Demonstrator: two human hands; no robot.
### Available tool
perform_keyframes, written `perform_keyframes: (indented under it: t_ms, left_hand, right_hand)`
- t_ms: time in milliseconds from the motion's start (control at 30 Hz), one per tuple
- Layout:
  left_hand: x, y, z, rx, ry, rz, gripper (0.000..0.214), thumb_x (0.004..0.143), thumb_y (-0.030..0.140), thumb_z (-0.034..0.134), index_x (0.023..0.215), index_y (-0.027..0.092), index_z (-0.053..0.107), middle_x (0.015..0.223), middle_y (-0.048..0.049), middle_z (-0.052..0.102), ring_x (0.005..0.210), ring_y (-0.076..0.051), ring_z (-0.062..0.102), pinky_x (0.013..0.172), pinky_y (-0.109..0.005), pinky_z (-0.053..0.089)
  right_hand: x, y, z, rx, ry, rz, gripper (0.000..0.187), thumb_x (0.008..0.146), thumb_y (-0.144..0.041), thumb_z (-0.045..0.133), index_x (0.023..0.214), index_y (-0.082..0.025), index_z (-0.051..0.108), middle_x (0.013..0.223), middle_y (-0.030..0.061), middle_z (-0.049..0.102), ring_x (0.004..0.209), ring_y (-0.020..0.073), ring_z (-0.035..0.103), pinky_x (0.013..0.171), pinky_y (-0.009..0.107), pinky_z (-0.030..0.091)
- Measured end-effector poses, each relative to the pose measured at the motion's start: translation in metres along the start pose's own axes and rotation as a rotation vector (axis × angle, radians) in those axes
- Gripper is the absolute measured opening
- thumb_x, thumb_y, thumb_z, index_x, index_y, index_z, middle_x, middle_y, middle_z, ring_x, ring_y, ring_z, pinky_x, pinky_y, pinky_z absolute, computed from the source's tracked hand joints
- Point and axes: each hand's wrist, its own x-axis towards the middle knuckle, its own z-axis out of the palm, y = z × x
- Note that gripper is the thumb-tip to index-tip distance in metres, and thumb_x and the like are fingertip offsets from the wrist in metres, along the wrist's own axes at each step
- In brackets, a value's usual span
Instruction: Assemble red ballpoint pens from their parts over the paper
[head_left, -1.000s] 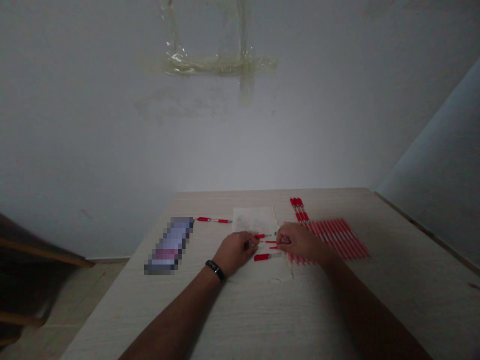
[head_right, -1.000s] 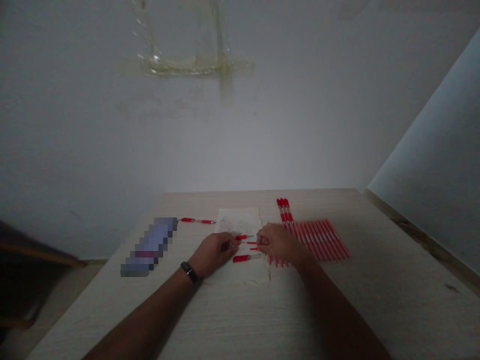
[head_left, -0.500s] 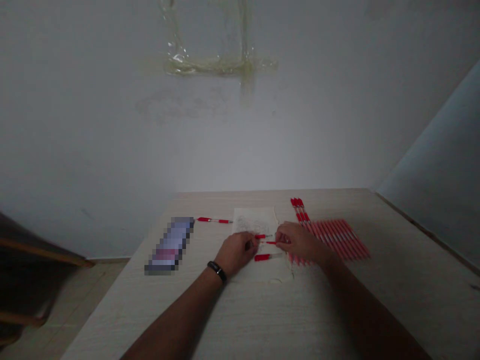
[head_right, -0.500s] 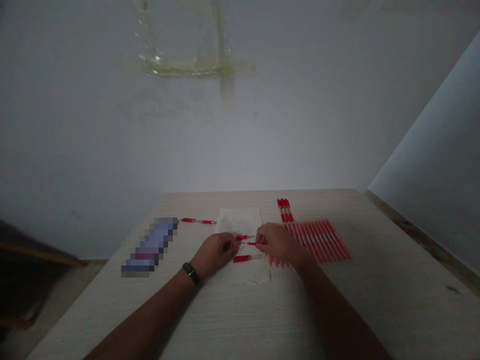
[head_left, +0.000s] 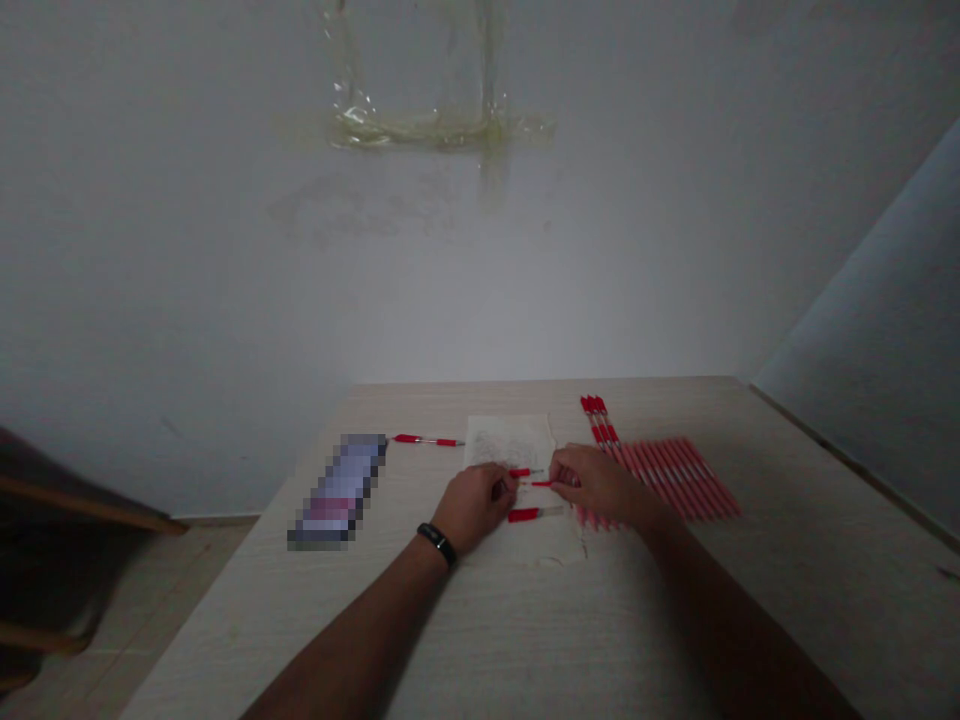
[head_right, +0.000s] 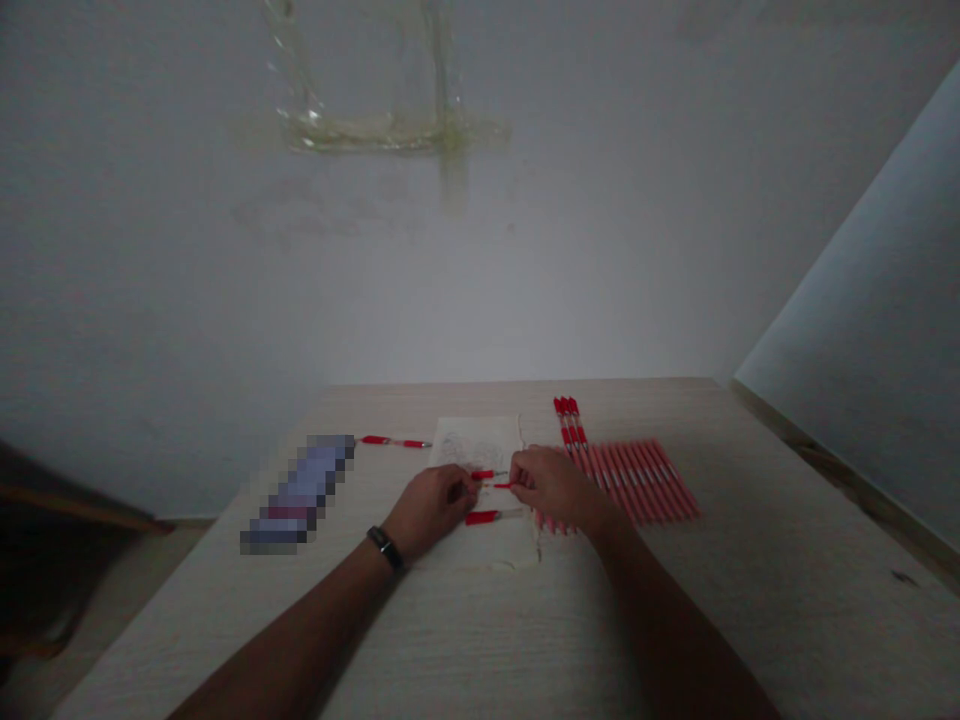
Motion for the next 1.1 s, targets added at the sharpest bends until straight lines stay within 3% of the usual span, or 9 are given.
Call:
perform_keyframes:
  t_ms: [267,533,733,1100]
  left_hand:
    - [0.003,-0.001,0.002,-0.217,0.000,0.029,0.013,0.085,0.022,0.058,0.084,0.017,0.069,0.078,-0.0039,0.070,0.068,-0.015,0.059,0.062,-0.024,0.040]
    - [0.003,-0.001,0.003,-0.275,0.017,0.039,0.015,0.086,0.023,0.055,0.084,0.016,0.068,0.075,-0.0032,0.068,0.065,-0.014,0.057,0.060,-0.023,0.039]
    - [0.003,-0.002,0.003,-0.283,0.023,0.048,0.015,0.087,0.022,0.054,0.085,0.016,0.067,0.076,-0.0030,0.067,0.065,-0.014,0.056,0.060,-0.023,0.039]
    - [0.000,0.001,0.001,-0.163,-0.001,0.060,0.013,0.086,0.022,0.056,0.085,0.018,0.068,0.081,-0.0039,0.068,0.068,-0.015,0.057,0.061,-0.024,0.039]
  right_hand:
    - [-0.003,-0.015,0.002,0.128,-0.039,0.109,0.006,0.090,-0.022,0.058,0.094,-0.019,0.062,0.085,0.0009,0.064,0.046,0.0057,0.048,0.048,0.021,0.037]
    - [0.000,-0.013,0.001,0.071,0.023,0.001,0.004,0.087,-0.018,0.062,0.091,-0.019,0.064,0.086,0.0025,0.063,0.071,0.0137,0.061,0.063,0.024,0.045]
    - [-0.002,-0.012,0.002,0.099,0.003,0.032,0.007,0.090,-0.020,0.060,0.096,-0.020,0.064,0.088,0.0018,0.062,0.064,0.0109,0.058,0.059,0.023,0.044]
    - [0.001,-0.017,0.000,-0.004,0.029,-0.053,0.004,0.087,-0.015,0.062,0.088,-0.019,0.064,0.085,0.0028,0.063,0.082,0.0175,0.061,0.074,0.029,0.045]
